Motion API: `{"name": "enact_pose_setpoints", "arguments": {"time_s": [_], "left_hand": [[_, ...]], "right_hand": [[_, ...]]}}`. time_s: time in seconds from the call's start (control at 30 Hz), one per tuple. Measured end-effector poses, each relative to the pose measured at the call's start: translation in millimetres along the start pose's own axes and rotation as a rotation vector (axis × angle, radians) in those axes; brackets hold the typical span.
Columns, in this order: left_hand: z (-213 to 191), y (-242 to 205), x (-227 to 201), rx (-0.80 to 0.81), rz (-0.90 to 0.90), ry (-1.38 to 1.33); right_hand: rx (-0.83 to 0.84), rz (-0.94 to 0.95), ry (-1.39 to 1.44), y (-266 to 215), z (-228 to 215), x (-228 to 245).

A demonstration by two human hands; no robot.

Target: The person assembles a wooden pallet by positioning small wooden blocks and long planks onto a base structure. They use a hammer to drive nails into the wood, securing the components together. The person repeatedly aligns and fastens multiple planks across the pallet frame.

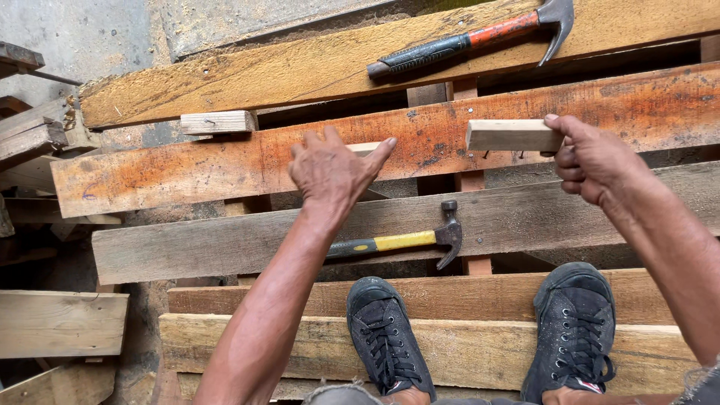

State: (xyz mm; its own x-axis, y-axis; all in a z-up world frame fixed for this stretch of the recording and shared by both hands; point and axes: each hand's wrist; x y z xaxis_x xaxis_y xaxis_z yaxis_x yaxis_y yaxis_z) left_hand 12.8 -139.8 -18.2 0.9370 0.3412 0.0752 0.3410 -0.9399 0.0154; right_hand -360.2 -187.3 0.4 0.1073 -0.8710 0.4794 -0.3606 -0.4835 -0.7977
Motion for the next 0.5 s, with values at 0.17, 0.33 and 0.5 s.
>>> {"name": "enact_pose_setpoints", "arguments": {"time_s": [0.17,0.33,0.5], "left_hand": [[21.2,5.6,-48.9,-0.214,0.079,0.034],[44.2,-7.4,-29.0,-0.108,0.107,-0.019],[33.8,-33.3,21.7,-0.197,-0.024,-0.627]], "right_hand": [[-0.123,-0.055,-0.242,19.1,1.6,16.8],[-0.394,-0.432,-0.596,77.1,-1.3,-20.9],[-0.288,-0.326,-0.091,63.2,-6.9,-42.1]]}}
Point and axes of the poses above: each hand's wrist, its own y-axis towards the middle knuckle, its own z-axis out of the palm, x = y × z, and after that the axes turned 13 degrees about -x, right-handed
